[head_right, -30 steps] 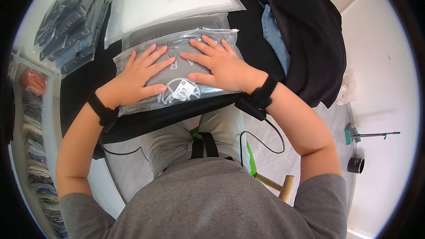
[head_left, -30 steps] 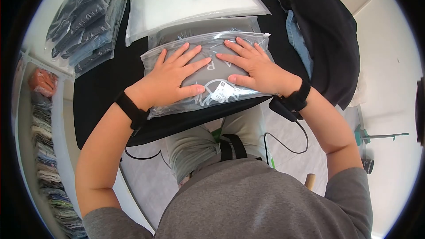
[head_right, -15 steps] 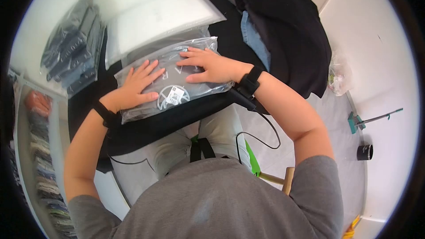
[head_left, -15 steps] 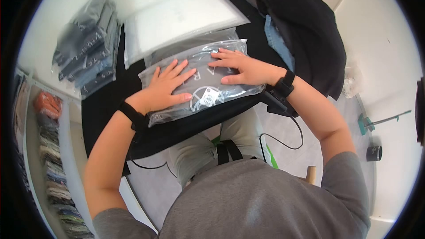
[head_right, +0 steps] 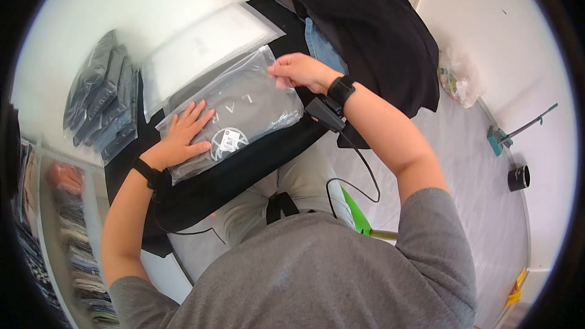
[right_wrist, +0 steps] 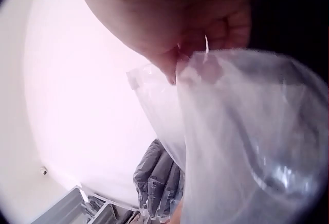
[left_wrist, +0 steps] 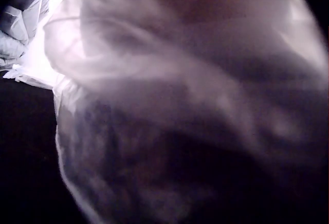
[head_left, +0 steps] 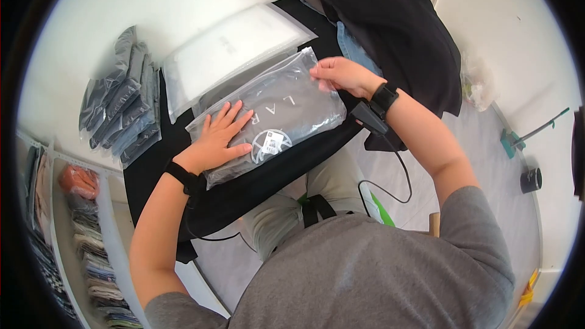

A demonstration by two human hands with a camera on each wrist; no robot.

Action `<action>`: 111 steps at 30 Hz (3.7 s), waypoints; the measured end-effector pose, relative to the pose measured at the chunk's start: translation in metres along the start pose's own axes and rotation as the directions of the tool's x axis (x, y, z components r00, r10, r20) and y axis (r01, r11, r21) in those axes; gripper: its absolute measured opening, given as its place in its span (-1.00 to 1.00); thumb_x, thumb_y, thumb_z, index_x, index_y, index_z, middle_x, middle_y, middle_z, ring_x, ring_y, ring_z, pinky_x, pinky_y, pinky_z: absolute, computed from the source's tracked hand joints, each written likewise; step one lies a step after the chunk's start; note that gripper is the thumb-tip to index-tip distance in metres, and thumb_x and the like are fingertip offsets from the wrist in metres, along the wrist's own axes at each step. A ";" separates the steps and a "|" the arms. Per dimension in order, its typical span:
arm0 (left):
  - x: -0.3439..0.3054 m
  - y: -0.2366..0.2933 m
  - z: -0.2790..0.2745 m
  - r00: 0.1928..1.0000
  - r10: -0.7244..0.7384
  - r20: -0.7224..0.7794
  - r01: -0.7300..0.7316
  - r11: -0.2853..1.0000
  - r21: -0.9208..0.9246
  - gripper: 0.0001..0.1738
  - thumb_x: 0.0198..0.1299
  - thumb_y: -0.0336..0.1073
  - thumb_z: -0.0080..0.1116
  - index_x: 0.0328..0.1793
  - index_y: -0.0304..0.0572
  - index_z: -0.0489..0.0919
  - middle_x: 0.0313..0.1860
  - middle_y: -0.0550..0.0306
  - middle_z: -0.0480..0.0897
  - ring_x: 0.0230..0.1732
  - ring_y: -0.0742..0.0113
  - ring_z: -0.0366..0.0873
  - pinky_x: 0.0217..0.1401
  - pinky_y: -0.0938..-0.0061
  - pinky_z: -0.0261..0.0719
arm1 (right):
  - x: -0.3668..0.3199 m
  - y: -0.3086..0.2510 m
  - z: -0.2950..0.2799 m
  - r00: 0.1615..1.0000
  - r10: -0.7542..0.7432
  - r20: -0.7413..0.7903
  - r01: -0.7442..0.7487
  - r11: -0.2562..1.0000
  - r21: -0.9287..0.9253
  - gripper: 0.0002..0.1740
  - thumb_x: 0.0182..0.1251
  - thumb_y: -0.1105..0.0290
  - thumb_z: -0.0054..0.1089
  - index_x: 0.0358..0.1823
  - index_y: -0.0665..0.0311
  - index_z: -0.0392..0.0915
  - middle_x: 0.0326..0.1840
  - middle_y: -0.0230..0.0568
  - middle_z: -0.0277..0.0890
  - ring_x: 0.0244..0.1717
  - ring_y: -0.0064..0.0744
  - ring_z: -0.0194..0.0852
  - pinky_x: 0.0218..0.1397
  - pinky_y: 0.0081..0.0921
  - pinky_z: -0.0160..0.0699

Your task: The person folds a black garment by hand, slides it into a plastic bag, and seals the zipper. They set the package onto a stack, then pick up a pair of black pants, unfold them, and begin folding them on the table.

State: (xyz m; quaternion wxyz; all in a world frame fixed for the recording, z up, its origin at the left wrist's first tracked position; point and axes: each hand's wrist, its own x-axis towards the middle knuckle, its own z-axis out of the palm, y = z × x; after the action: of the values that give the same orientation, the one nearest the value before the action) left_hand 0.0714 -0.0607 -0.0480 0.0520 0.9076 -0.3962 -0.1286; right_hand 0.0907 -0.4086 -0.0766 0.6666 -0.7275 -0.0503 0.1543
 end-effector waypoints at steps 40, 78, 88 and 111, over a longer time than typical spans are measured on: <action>0.002 -0.003 -0.026 0.993 0.006 0.115 0.005 0.995 -0.095 -0.15 0.19 0.22 0.07 0.54 0.21 0.08 0.59 0.00 -0.12 0.60 0.02 -0.34 0.50 -0.13 -0.33 | -0.026 -0.029 0.023 0.596 -0.803 0.000 0.469 0.347 -0.812 -0.61 0.11 0.47 0.24 0.03 0.24 0.51 0.16 -0.07 0.43 0.18 -0.11 0.39 0.22 -0.33 0.36; 0.067 -0.025 -0.120 0.934 -0.305 0.186 0.355 0.848 -0.395 -0.72 0.15 -0.13 0.15 -0.31 -0.19 0.70 -0.43 0.31 0.64 -0.35 0.50 0.48 -0.29 0.55 0.42 | 0.060 -0.030 -0.017 0.966 -0.216 -0.143 0.198 0.972 -0.125 -0.88 0.32 0.28 0.14 -0.34 0.13 0.54 -0.44 -0.55 0.51 -0.41 -0.74 0.34 -0.36 -0.73 0.22; -0.036 -0.090 -0.074 0.848 -0.473 0.238 0.522 0.675 -0.521 -0.76 0.20 -0.14 0.15 -0.36 -0.10 0.68 -0.42 0.35 0.64 -0.39 0.56 0.50 -0.33 0.63 0.39 | 0.065 -0.020 -0.019 0.983 -0.093 -0.161 0.059 0.976 -0.208 -0.86 0.31 0.28 0.14 -0.34 0.16 0.57 -0.46 -0.52 0.51 -0.42 -0.72 0.34 -0.38 -0.71 0.24; -0.057 0.029 0.033 0.888 -0.116 -0.445 0.143 0.989 0.028 -0.24 0.02 -0.26 0.31 0.33 -0.32 0.24 0.30 -0.26 0.33 0.23 -0.18 0.39 0.21 0.23 0.44 | -0.056 0.024 0.050 0.844 -0.525 0.111 0.433 0.542 -0.720 -0.16 -0.11 0.50 0.41 0.32 0.11 0.33 0.34 -0.14 0.31 0.31 -0.14 0.29 0.33 -0.32 0.31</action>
State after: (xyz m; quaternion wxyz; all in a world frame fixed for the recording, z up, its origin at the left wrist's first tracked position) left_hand 0.0048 -0.0380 -0.0633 0.1047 0.9385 -0.3165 0.0896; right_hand 0.0202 -0.3793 -0.0946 0.3436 -0.8945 -0.2642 -0.1098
